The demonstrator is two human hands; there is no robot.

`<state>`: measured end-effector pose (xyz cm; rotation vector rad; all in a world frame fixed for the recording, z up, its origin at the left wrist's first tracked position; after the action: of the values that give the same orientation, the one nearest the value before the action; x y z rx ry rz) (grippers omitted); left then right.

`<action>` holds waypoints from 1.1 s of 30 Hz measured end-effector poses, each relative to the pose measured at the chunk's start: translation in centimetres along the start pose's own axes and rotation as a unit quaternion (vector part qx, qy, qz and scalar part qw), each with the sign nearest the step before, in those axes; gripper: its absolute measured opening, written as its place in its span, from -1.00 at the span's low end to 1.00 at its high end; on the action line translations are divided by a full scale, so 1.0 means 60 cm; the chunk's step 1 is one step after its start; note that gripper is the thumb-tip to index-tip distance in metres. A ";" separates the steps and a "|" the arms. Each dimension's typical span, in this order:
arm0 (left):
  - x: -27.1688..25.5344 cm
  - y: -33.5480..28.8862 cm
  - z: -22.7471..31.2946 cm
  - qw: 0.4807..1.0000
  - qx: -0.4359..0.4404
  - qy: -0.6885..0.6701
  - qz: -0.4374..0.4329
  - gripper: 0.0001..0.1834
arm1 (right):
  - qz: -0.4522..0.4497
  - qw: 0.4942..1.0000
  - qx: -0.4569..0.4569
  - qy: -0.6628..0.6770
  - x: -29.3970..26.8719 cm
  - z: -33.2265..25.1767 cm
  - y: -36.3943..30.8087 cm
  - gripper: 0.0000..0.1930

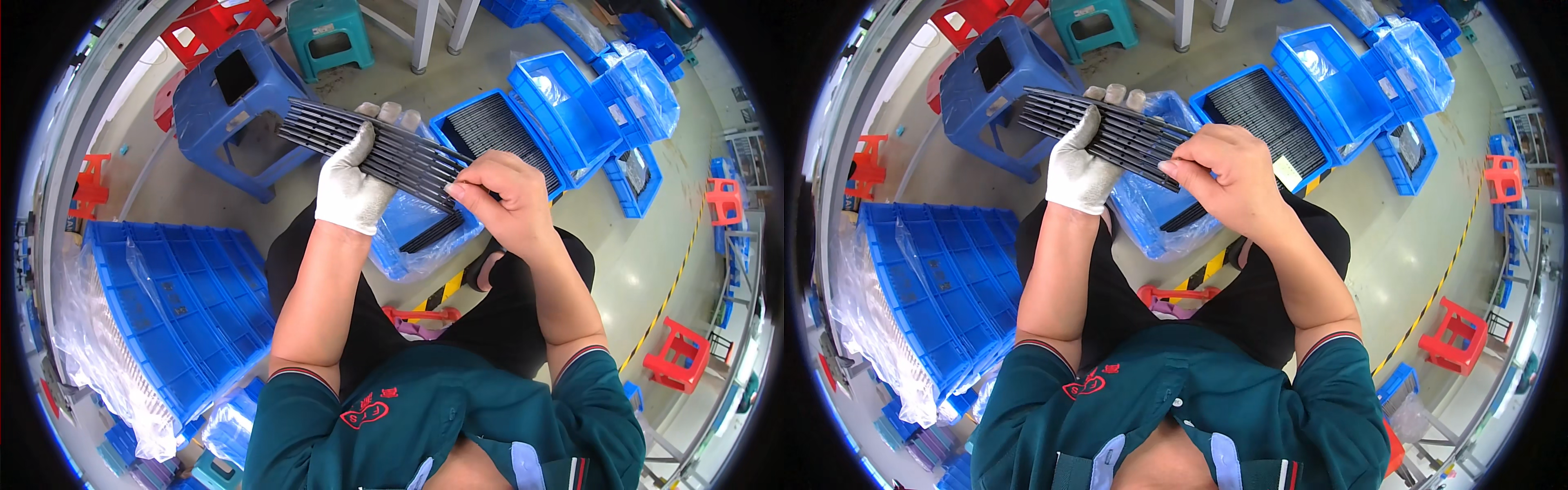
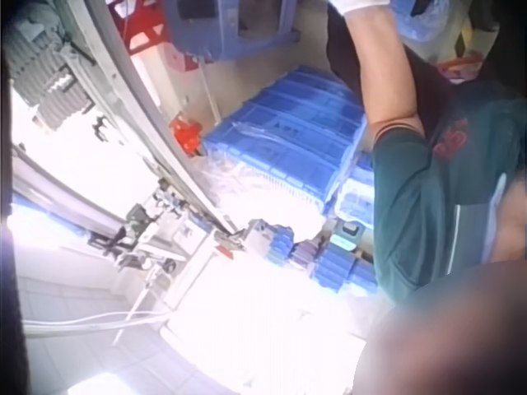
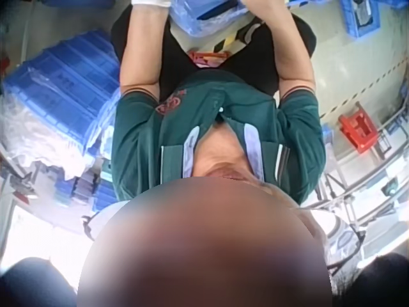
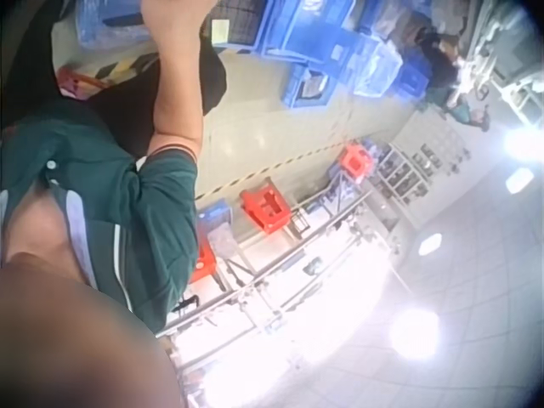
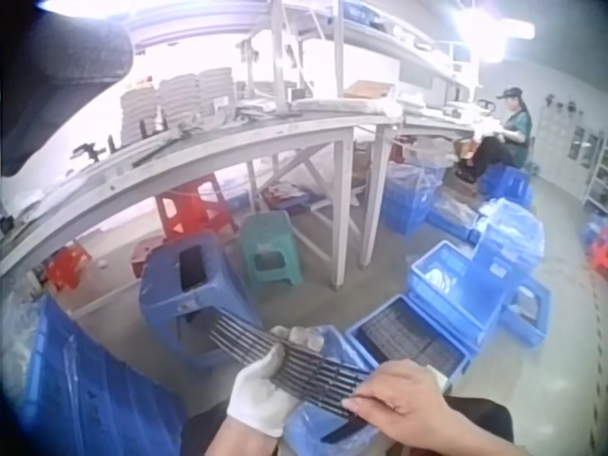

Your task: Inspecting and sorting a batch of small black metal pins into a blue plastic crate.

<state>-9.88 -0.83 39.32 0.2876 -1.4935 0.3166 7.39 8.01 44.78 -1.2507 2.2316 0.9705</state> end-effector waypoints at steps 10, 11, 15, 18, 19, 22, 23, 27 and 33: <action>-0.005 0.004 0.004 1.000 0.005 -0.006 -0.010 -0.78 | -0.022 0.998 -0.025 -0.061 0.006 -0.004 0.008 -0.92; -0.003 0.004 0.004 1.000 0.005 -0.007 -0.005 -0.78 | -0.028 0.996 -0.051 -0.065 0.007 -0.007 0.010 -0.92; 0.003 0.001 0.002 0.999 0.018 -0.002 0.038 -0.77 | -0.049 0.990 -0.077 -0.105 0.005 -0.015 0.011 -0.92; -0.002 0.000 0.001 0.999 0.014 -0.023 0.036 -0.77 | -0.068 0.986 -0.062 -0.137 0.000 -0.020 0.012 -0.92; -0.004 0.001 0.000 0.999 0.014 -0.023 0.036 -0.77 | -0.068 0.986 -0.062 -0.137 0.000 -0.022 0.012 -0.92; -0.007 0.002 -0.001 0.998 0.016 -0.036 0.044 -0.77 | -0.077 0.975 -0.072 -0.196 0.003 -0.025 0.014 -0.91; -0.007 0.003 -0.001 0.999 0.017 -0.028 0.039 -0.77 | -0.097 0.970 -0.068 -0.212 0.006 -0.023 0.016 -0.87; 0.001 0.004 0.000 0.999 0.019 -0.013 0.048 -0.78 | -0.077 0.973 -0.078 -0.201 0.016 -0.013 0.012 -0.87; 0.002 0.006 0.005 0.997 0.031 0.024 0.066 -0.76 | 0.065 0.994 -0.027 -0.086 0.007 -0.029 0.012 -0.96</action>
<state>-10.26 -0.61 39.46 0.2297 -1.4595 0.4719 6.55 6.71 45.97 -1.0120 2.1868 1.1497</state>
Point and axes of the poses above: each hand's wrist, its own y-axis towards the middle knuckle, its own x-axis out of the palm, z = x × y, the point moved 1 cm from there along y, towards the middle knuckle, and after that the axes turned 7 degrees about -z, right-handed, at the moved point
